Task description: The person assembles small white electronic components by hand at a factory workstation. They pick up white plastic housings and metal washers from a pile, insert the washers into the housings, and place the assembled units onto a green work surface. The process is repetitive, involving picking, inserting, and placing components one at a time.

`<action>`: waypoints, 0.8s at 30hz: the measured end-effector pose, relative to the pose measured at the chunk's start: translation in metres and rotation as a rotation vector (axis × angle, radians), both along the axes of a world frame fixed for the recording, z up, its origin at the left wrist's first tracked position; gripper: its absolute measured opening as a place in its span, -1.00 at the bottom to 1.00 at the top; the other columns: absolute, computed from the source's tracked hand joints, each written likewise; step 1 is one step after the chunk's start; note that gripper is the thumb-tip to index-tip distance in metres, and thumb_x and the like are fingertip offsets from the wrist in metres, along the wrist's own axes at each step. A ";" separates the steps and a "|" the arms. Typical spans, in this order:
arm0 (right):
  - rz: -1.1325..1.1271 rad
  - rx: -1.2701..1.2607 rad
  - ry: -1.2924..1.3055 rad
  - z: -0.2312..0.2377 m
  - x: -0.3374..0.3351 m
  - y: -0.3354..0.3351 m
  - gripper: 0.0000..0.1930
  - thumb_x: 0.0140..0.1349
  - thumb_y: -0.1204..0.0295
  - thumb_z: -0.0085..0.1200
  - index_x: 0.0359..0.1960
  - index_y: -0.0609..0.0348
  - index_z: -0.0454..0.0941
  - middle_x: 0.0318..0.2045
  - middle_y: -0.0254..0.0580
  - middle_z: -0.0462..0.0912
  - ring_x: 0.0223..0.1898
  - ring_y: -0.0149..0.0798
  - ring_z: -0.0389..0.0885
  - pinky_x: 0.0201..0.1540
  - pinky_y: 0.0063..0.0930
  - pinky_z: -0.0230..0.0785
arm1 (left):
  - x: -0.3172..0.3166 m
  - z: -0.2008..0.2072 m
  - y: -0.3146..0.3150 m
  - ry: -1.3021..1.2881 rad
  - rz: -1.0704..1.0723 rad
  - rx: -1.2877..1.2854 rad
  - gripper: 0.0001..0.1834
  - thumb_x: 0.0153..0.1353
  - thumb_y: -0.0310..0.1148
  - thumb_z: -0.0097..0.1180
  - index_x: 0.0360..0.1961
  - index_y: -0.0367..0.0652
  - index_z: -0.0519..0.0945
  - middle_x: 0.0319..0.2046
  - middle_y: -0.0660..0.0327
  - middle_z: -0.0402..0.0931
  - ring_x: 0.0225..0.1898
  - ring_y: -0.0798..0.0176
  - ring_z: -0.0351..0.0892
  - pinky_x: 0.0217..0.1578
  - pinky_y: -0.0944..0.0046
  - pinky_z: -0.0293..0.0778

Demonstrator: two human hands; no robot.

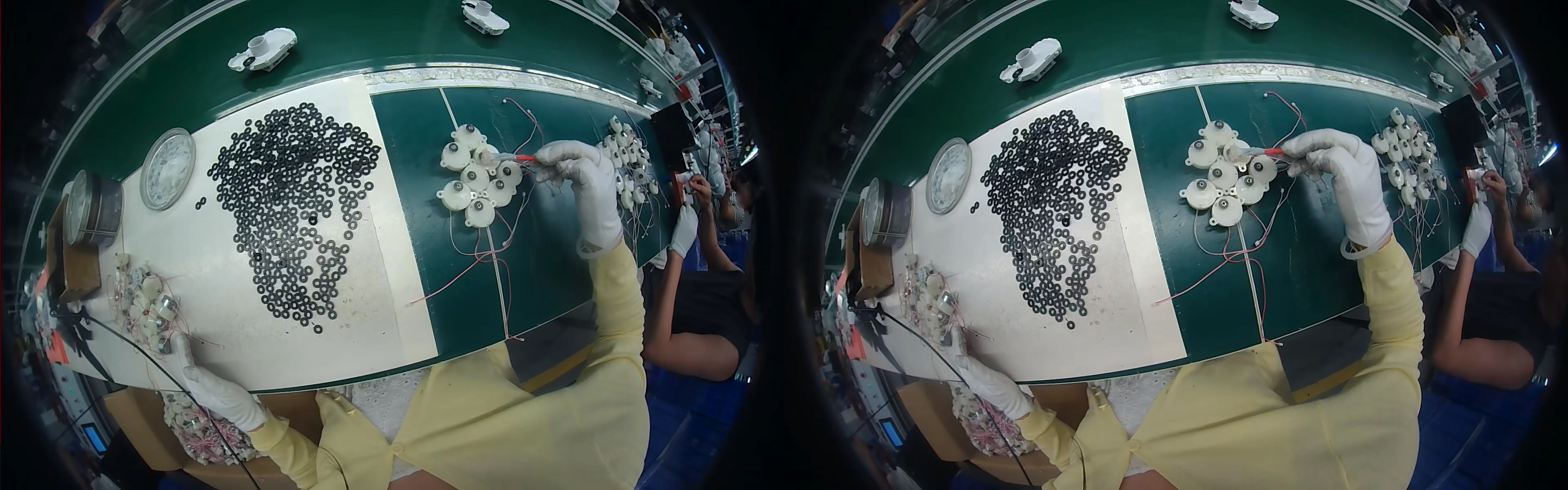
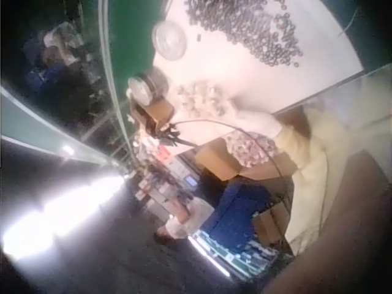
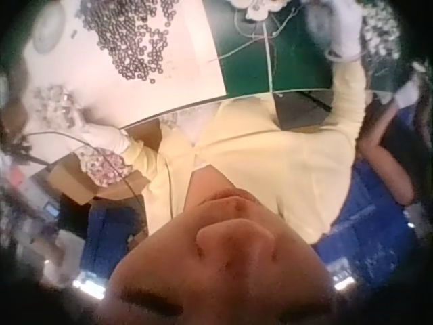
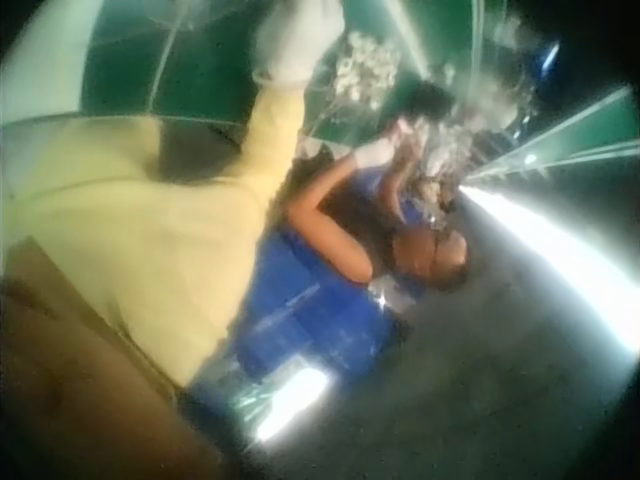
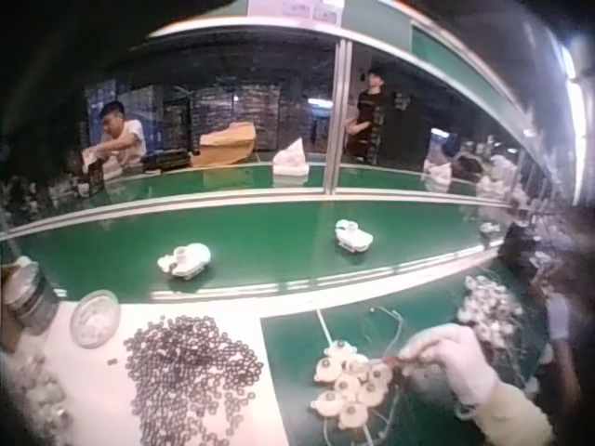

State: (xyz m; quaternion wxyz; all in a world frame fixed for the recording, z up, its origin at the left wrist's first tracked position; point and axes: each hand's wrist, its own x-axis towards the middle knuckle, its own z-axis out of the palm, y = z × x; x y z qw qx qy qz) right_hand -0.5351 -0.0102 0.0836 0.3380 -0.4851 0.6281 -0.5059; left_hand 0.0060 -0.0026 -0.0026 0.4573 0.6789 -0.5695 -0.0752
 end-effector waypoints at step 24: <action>0.010 -0.076 -0.045 -0.003 -0.003 0.012 -0.66 0.20 0.57 -0.12 -0.15 0.44 0.71 -0.16 0.01 0.78 -0.27 -0.28 0.76 -0.19 -0.52 0.52 | -0.005 -0.001 0.000 0.002 0.017 -0.020 -0.21 0.65 0.08 -0.45 0.31 -0.53 0.46 0.30 -0.19 0.50 0.36 -0.10 0.44 0.45 0.01 0.24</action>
